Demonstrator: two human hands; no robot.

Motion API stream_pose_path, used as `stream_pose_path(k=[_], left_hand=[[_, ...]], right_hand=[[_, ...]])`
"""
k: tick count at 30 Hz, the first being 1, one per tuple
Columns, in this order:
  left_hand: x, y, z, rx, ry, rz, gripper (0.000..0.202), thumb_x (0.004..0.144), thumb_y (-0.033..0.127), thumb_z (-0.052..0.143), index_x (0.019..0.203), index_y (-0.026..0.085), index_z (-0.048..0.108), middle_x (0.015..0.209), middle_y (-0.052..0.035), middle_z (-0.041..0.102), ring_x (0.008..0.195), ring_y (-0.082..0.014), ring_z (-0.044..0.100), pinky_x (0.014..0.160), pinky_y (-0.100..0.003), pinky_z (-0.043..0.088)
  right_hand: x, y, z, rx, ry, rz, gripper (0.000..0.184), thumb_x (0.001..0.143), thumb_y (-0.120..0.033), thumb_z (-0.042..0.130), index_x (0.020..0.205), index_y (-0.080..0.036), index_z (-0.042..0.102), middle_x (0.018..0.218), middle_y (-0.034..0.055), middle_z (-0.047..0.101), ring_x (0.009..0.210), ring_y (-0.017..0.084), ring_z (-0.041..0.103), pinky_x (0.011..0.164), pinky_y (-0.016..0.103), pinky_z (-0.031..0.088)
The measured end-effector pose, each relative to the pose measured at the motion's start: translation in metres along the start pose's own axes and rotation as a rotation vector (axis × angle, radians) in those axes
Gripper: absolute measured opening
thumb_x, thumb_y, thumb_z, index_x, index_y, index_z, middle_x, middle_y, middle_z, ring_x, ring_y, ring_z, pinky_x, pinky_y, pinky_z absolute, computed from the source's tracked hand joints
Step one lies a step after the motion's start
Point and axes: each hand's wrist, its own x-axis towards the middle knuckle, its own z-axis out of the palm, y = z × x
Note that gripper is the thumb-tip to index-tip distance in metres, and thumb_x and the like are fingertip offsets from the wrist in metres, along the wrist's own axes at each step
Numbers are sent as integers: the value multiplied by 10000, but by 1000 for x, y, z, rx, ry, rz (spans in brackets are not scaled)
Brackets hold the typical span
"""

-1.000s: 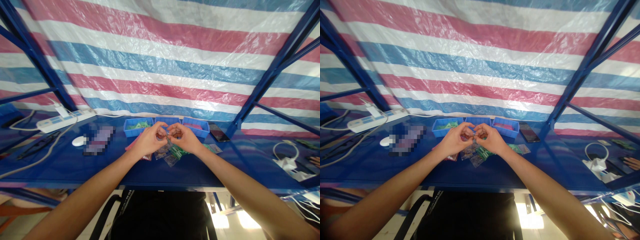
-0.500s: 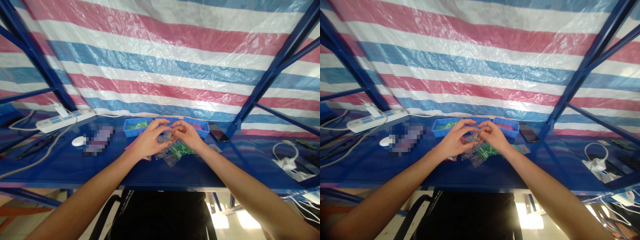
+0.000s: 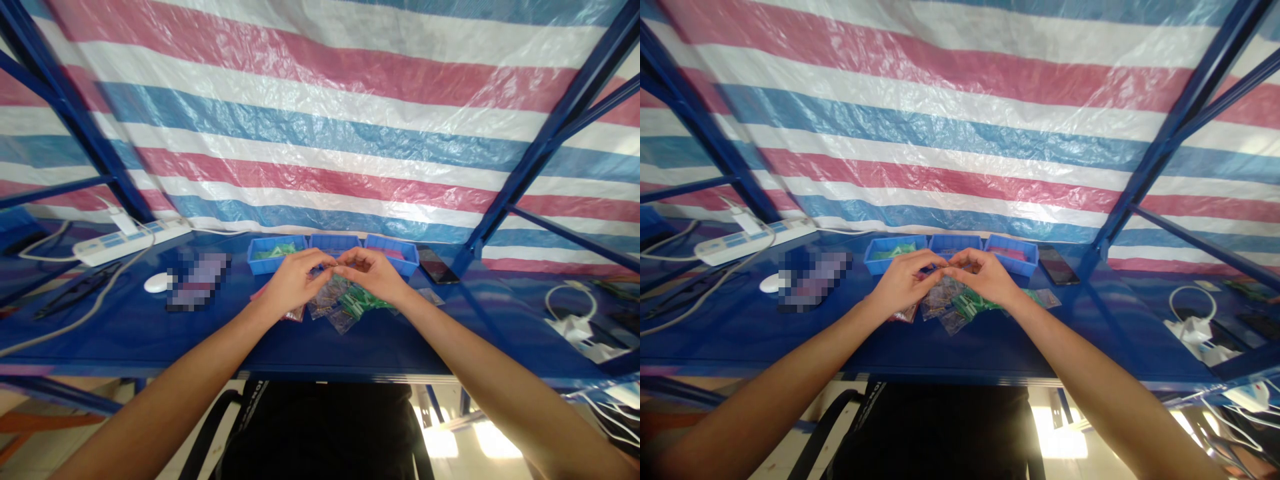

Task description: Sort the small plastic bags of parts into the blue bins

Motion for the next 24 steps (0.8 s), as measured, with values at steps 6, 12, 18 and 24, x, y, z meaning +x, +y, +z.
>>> stream_pose_path(k=[6,12,18,24], left_hand=[[0,1,1,-21,1,-33,198,1021,347,644,1119,220,760,1079,-60,801,994,-221,756,948,-342,578],[2,6,-2,-93,-4,-8,247,1066,344,595,1177,240,789,1116,-62,795,1024,-212,748,940,-331,569],[2,7,-3,-66,74,66,307,993,341,713,1282,242,746,1292,-115,705,1215,-261,680,1075,-406,542],[0,0,2,25,47,168,316,953,317,775,1262,256,743,1303,-100,711,1230,-261,662,1103,-434,516]], right_hand=[[2,5,-1,108,-50,35,432,816,-501,882,1125,-243,726,1048,45,802,922,204,748,815,334,595],[0,2,-6,178,-61,72,462,800,-430,909,1176,-242,718,972,20,801,813,173,726,735,301,576],[2,3,-8,190,-10,101,531,803,-465,891,1256,-257,709,885,5,786,717,166,691,674,305,579],[1,6,-7,240,4,133,404,818,-439,878,1161,-260,760,913,21,790,803,195,723,673,305,569]])
